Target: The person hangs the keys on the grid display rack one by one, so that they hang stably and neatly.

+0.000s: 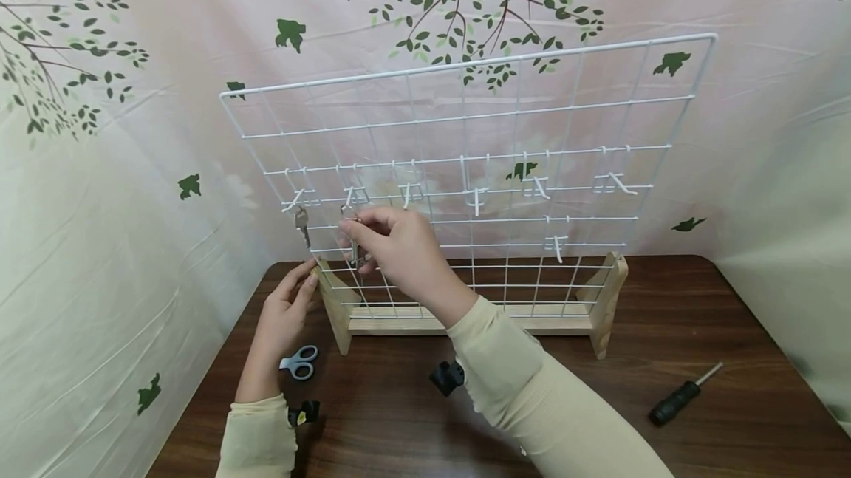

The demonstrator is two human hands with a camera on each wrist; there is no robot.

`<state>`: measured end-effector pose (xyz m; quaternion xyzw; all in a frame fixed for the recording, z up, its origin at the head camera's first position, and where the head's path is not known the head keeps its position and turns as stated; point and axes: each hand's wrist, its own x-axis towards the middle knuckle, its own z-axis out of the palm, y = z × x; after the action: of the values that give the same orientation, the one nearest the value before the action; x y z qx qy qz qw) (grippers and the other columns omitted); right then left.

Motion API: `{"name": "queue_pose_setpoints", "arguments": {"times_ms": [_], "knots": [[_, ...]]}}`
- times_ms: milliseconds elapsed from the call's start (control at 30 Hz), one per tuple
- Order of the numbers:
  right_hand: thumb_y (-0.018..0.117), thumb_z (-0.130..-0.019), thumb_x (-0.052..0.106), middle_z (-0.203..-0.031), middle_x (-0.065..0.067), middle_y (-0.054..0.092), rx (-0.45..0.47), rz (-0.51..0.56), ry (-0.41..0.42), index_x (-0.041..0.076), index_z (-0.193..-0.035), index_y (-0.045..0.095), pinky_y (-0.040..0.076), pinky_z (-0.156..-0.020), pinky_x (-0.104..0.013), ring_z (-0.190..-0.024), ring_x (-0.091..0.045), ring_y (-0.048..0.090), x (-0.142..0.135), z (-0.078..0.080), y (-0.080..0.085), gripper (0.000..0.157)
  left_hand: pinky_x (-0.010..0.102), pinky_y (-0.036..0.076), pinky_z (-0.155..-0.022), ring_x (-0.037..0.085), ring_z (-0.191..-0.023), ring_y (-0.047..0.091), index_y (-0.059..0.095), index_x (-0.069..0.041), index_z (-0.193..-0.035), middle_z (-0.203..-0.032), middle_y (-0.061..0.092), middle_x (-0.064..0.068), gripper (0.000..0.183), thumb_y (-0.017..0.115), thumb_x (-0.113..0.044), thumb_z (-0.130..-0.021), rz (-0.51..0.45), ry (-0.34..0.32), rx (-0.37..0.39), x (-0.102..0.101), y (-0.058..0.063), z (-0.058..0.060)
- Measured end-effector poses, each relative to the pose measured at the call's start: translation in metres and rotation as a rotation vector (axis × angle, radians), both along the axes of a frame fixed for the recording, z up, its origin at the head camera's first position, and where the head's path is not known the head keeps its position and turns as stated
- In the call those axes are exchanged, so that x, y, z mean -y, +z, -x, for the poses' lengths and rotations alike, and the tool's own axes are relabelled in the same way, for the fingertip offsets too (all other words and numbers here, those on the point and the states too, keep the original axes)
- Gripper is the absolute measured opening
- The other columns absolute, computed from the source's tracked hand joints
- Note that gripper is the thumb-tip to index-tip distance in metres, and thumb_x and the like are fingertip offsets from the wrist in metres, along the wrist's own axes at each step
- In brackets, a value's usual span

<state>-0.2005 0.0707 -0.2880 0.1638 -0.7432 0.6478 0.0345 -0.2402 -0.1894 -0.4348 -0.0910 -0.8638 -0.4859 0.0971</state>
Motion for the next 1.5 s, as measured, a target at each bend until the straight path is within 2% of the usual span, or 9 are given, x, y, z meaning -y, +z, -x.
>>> {"name": "queue_pose_setpoints", "arguments": {"times_ms": [200,400,533,667,767,933,1067,1300,1500], "knots": [[0.068,-0.108,0.024,-0.108,-0.017,0.081,0.007,0.01,-0.038,0.006,-0.116,0.078,0.07,-0.076,-0.051,-0.071,-0.026,0.076,-0.002,0.002,-0.005,0.023,0.063,0.057,-0.108,0.04,-0.14,0.06,0.055,-0.025,-0.157,-0.16,0.057,0.011,0.044,0.05,-0.038,-0.115,-0.004,-0.002,0.006,-0.001,0.0,-0.001],[0.064,-0.11,0.02,-0.112,-0.017,0.081,-0.01,0.015,-0.058,0.005,-0.125,0.076,0.07,-0.074,-0.035,-0.08,-0.021,0.076,-0.003,0.002,-0.011,0.025,0.062,0.058,-0.108,0.04,-0.139,0.061,0.056,-0.025,-0.156,-0.159,0.058,0.011,0.043,0.05,-0.037,-0.115,0.006,-0.001,-0.01,-0.003,-0.001,0.0],[0.063,-0.11,0.021,-0.115,-0.017,0.08,-0.012,0.008,-0.08,0.005,-0.13,0.074,0.069,-0.076,-0.031,-0.079,-0.02,0.076,-0.005,0.002,-0.013,0.028,0.063,0.056,-0.109,0.039,-0.141,0.059,0.056,-0.026,-0.156,-0.16,0.057,0.011,0.043,0.05,-0.037,-0.115,0.004,-0.005,0.0,-0.004,0.0,-0.001],[0.062,-0.11,0.02,-0.118,-0.019,0.08,-0.011,0.006,-0.074,0.004,-0.13,0.074,0.069,-0.078,-0.032,-0.093,-0.027,0.079,-0.006,0.003,-0.016,0.028,0.063,0.056,-0.11,0.039,-0.142,0.059,0.055,-0.026,-0.157,-0.16,0.057,0.011,0.044,0.05,-0.037,-0.115,0.0,-0.008,0.01,-0.004,-0.001,-0.002],[0.061,-0.111,0.018,-0.121,-0.019,0.079,-0.012,-0.003,-0.052,0.004,-0.13,0.074,0.07,-0.079,-0.038,-0.104,-0.034,0.079,-0.009,0.002,-0.02,0.027,0.062,0.056,-0.11,0.038,-0.142,0.059,0.055,-0.026,-0.157,-0.159,0.058,0.011,0.044,0.05,-0.037,-0.115,-0.001,-0.009,0.016,-0.005,-0.001,-0.002],[0.061,-0.111,0.027,-0.128,-0.011,0.079,0.01,-0.042,-0.054,0.012,-0.141,0.068,0.069,-0.083,-0.045,-0.108,-0.032,0.079,-0.019,-0.008,-0.024,0.034,0.06,0.058,-0.108,0.039,-0.139,0.061,0.055,-0.026,-0.157,-0.158,0.059,0.012,0.044,0.05,-0.038,-0.115,-0.003,-0.002,0.028,-0.005,-0.003,-0.002],[0.058,-0.112,0.034,-0.128,-0.009,0.079,0.02,-0.054,-0.088,0.016,-0.146,0.063,0.07,-0.08,-0.039,-0.102,-0.024,0.08,-0.031,-0.018,-0.027,0.038,0.06,0.059,-0.106,0.039,-0.138,0.062,0.055,-0.026,-0.157,-0.158,0.058,0.012,0.045,0.05,-0.039,-0.115,-0.002,0.003,0.029,-0.005,-0.003,-0.002],[0.058,-0.113,0.028,-0.127,-0.009,0.079,-0.016,-0.055,-0.128,0.015,-0.149,0.059,0.07,-0.079,-0.04,-0.098,-0.019,0.08,-0.059,-0.038,-0.036,0.038,0.061,0.059,-0.106,0.04,-0.138,0.062,0.054,-0.024,-0.157,-0.159,0.057,0.013,0.045,0.049,-0.039,-0.115,0.008,0.008,0.017,-0.004,-0.003,-0.002],[0.056,-0.113,0.028,-0.127,-0.012,0.078,-0.015,-0.092,-0.181,0.012,-0.147,0.059,0.07,-0.078,-0.041,-0.099,-0.01,0.08,-0.083,-0.051,-0.054,0.037,0.061,0.059,-0.106,0.039,-0.138,0.062,0.055,-0.026,-0.157,-0.159,0.057,0.012,0.045,0.049,-0.041,-0.115,0.008,0.016,0.014,-0.002,0.0,0.0]]}}
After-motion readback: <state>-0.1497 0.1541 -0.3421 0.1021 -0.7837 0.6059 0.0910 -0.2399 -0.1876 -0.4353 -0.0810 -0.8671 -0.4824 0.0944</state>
